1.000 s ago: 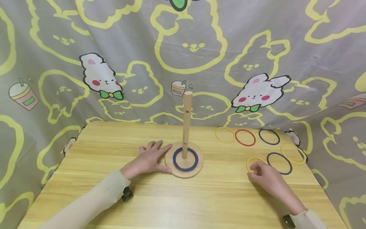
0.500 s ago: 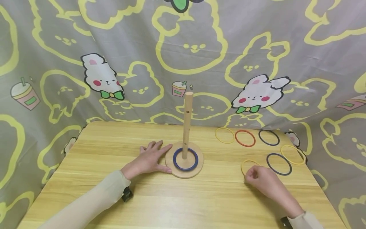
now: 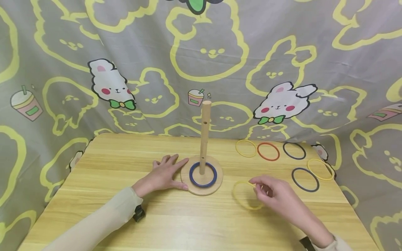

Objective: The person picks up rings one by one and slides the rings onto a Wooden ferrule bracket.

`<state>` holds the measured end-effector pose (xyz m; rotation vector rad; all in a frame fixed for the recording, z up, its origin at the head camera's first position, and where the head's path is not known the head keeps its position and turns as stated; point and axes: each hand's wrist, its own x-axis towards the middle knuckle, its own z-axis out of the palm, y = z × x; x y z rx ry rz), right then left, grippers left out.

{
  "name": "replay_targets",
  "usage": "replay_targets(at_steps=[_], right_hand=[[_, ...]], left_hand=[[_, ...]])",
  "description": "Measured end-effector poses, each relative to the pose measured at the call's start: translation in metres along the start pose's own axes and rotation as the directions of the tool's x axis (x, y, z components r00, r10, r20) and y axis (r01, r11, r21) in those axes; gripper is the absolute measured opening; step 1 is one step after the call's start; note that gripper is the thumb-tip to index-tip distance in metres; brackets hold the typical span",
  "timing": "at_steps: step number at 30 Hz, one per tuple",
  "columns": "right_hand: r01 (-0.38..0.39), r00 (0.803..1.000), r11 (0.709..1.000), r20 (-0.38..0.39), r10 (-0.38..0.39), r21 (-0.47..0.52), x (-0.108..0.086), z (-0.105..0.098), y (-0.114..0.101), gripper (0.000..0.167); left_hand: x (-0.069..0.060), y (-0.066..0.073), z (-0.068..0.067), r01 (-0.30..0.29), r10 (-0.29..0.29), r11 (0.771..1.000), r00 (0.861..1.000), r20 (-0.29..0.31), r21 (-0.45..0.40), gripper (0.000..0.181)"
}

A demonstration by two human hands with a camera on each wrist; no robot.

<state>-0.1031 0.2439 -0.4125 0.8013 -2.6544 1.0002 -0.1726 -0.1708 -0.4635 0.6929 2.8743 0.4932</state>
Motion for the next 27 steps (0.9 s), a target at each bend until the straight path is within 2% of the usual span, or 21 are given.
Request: replay_targets(at_steps=[4,8,14,18,22,27], right_hand=[[0.077,0.996,0.996,-0.042,-0.076,0.037,0.014,-0.001,-0.019,0.029],[0.131,0.987,0.985,-0.104,-0.119,0.115,0.034,-0.005,-0.039,0.032],[0.215,0.965,0.934,-0.207,-0.159,0.287,0.069,-0.016,-0.069,0.034],[0.200,0.964,0.887,-0.247,-0.101,0.416,0.091,-0.022,-0.088,0.029],[0.186,0.959,0.828,-0.280,-0.037,0.529,0.110,-0.025,-0.104,0.024],[0.191,0.949,0.775,-0.314,0.010,0.602,0.132,-0.026,-0.114,0.024]], left_hand=[[0.000,0.000,0.000,0.005,-0.005,1.000,1.000,-0.002,0.003,0.110],[-0.001,0.000,0.000,0.006,-0.006,1.000,1.000,-0.001,0.000,0.110],[-0.001,0.000,0.000,0.006,-0.006,1.000,1.000,0.004,-0.002,0.110],[-0.001,0.000,0.001,0.006,-0.006,1.000,1.000,0.009,0.003,0.110],[-0.001,0.000,0.001,0.004,-0.004,1.000,1.000,0.007,0.008,0.110],[0.000,0.000,0.001,0.005,-0.005,1.000,1.000,0.007,0.006,0.110]])
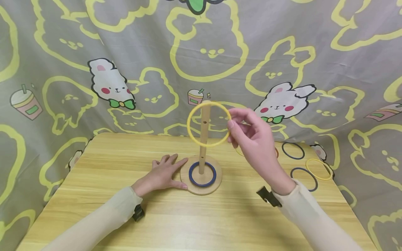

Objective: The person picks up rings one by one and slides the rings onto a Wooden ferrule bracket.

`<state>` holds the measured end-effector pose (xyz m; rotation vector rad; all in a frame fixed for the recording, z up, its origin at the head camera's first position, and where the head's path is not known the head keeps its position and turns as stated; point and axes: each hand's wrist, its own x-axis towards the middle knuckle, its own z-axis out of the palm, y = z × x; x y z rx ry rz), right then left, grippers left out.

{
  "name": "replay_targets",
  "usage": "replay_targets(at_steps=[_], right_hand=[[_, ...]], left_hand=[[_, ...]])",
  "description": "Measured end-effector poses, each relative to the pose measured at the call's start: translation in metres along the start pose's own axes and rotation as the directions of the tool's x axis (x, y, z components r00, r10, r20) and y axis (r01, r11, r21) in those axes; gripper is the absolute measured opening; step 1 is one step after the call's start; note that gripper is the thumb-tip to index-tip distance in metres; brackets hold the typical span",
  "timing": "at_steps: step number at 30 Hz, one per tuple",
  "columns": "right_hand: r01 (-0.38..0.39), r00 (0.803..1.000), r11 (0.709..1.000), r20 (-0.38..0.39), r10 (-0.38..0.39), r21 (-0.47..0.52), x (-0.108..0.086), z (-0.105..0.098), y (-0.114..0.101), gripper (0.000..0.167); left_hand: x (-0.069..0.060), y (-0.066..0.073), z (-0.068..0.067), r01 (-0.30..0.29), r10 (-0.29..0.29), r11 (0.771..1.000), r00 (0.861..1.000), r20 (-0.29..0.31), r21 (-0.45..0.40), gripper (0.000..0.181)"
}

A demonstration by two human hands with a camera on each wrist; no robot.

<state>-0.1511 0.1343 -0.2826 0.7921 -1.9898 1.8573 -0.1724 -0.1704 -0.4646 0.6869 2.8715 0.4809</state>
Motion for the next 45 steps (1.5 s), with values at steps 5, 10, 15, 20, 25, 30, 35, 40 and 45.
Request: replay_targets(at_steps=[5,10,15,20,25,30,35,40,45], right_hand=[[-0.031,0.999,0.999,-0.032,0.032,0.040,0.012,0.006,0.003,0.025],[-0.070,0.997,0.996,-0.029,0.072,0.052,0.015,0.009,0.011,0.024],[-0.139,0.990,0.990,-0.019,0.139,0.035,0.013,0.012,0.028,0.023],[-0.218,0.976,0.976,0.008,0.218,0.003,0.004,0.014,0.049,0.021],[-0.263,0.964,0.964,0.036,0.265,-0.041,-0.007,0.016,0.069,0.020],[-0.320,0.945,0.946,0.058,0.322,-0.047,-0.019,0.019,0.086,0.019],[-0.381,0.917,0.918,0.077,0.390,-0.109,-0.031,0.018,0.106,0.021],[-0.426,0.887,0.886,0.110,0.449,-0.183,-0.044,0.016,0.126,0.023],[-0.462,0.856,0.861,0.148,0.496,-0.211,-0.053,0.017,0.139,0.023]], left_hand=[[0.000,-0.001,0.001,-0.002,0.002,1.000,1.000,-0.004,0.004,0.110],[0.001,-0.002,0.002,-0.006,0.006,1.000,1.000,-0.010,-0.001,0.110],[-0.001,0.000,0.000,-0.008,0.008,1.000,1.000,-0.012,-0.006,0.110],[0.000,-0.001,0.000,-0.011,0.011,1.000,1.000,-0.015,-0.002,0.110],[-0.001,0.000,0.000,-0.010,0.010,1.000,1.000,-0.019,-0.002,0.110],[-0.001,-0.001,0.000,-0.012,0.012,1.000,1.000,-0.018,-0.003,0.110],[0.000,-0.001,0.002,-0.018,0.018,1.000,1.000,-0.019,-0.019,0.110],[0.002,0.000,0.003,-0.016,0.015,1.000,1.000,-0.018,-0.024,0.112],[0.002,0.000,0.002,0.004,-0.004,1.000,1.000,-0.008,0.008,0.111]])
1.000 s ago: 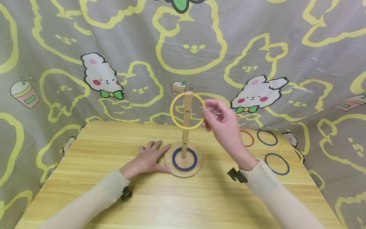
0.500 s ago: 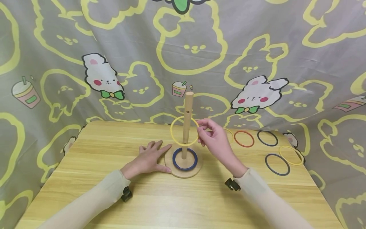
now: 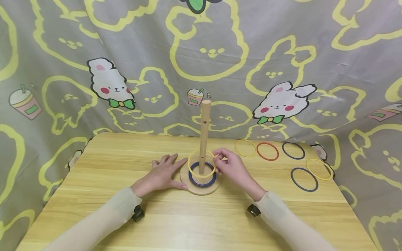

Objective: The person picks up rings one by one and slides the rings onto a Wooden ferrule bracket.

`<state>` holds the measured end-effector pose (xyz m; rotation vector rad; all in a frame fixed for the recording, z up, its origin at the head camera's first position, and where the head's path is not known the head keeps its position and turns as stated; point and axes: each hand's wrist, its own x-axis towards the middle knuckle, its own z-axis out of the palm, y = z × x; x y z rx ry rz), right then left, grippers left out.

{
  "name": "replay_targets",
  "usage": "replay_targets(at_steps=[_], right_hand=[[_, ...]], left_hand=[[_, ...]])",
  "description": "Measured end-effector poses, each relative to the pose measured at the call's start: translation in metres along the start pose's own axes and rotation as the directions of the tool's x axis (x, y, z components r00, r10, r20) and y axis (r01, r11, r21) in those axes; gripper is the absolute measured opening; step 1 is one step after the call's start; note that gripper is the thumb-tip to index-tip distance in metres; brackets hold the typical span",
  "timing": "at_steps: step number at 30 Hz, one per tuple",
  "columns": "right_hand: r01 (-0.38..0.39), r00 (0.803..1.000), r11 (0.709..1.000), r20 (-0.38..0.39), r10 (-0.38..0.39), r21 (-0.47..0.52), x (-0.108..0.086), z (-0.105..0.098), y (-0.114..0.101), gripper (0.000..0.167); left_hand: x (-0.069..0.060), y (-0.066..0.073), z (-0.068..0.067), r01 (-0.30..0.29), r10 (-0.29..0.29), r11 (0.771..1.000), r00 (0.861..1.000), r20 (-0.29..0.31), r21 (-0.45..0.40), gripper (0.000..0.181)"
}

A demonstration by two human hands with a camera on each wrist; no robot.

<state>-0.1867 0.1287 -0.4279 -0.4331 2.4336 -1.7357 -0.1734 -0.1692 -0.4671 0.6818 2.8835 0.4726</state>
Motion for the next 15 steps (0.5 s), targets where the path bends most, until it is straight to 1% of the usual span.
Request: replay_targets(at_steps=[5,10,15], right_hand=[[-0.033,0.999,0.999,0.022,0.033,-0.020,-0.002,0.005,0.009,0.023],[-0.052,0.997,0.997,0.061,0.055,-0.053,-0.004,0.010,0.014,0.022],[-0.070,0.994,0.994,0.073,0.076,-0.086,-0.005,0.011,0.020,0.020]], left_hand=[[-0.001,0.000,0.000,0.000,0.000,1.000,1.000,-0.004,0.007,0.111],[-0.002,0.000,-0.001,0.001,-0.001,1.000,1.000,-0.005,0.005,0.111],[-0.002,0.000,-0.002,-0.001,0.001,1.000,1.000,-0.008,0.007,0.111]])
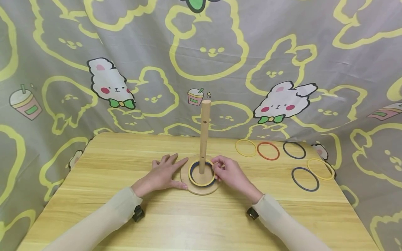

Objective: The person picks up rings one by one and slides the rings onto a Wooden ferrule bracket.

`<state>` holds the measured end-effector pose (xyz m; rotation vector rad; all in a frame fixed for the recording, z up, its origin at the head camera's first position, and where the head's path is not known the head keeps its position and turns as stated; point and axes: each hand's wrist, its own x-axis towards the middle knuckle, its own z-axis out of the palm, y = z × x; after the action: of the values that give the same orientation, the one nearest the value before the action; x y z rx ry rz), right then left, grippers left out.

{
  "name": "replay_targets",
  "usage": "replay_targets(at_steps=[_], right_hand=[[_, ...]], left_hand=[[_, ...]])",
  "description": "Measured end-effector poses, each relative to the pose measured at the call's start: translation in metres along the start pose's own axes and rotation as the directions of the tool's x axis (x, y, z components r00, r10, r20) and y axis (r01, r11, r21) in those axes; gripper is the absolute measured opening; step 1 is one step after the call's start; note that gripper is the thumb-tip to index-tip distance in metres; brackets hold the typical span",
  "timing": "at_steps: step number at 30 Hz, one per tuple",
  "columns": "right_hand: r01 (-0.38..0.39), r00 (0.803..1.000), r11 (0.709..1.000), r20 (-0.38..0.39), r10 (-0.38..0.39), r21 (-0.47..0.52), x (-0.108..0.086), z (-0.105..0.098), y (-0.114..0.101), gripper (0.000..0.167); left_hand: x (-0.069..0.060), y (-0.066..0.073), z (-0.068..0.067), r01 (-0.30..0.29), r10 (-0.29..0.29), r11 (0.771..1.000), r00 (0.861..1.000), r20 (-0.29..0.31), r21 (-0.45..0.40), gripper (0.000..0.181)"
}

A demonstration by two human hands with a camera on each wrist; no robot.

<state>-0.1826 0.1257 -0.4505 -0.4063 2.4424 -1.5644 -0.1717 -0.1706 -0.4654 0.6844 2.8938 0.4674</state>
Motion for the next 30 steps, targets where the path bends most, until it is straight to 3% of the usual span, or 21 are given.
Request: replay_targets(at_steps=[10,19,30], right_hand=[[0.007,1.000,0.989,-0.026,-0.011,-0.148,0.002,-0.001,0.007,0.019],[0.019,0.999,0.982,-0.042,-0.027,-0.188,0.001,-0.003,0.011,0.017],[0.018,0.990,0.984,-0.134,-0.042,-0.174,0.004,-0.037,0.032,0.027]], left_hand=[[-0.001,0.001,-0.001,0.004,-0.004,1.000,1.000,0.001,-0.001,0.110],[-0.001,0.001,0.000,0.004,-0.004,1.000,1.000,0.003,-0.008,0.110],[0.000,0.000,0.002,-0.001,0.001,1.000,1.000,0.001,-0.001,0.109]])
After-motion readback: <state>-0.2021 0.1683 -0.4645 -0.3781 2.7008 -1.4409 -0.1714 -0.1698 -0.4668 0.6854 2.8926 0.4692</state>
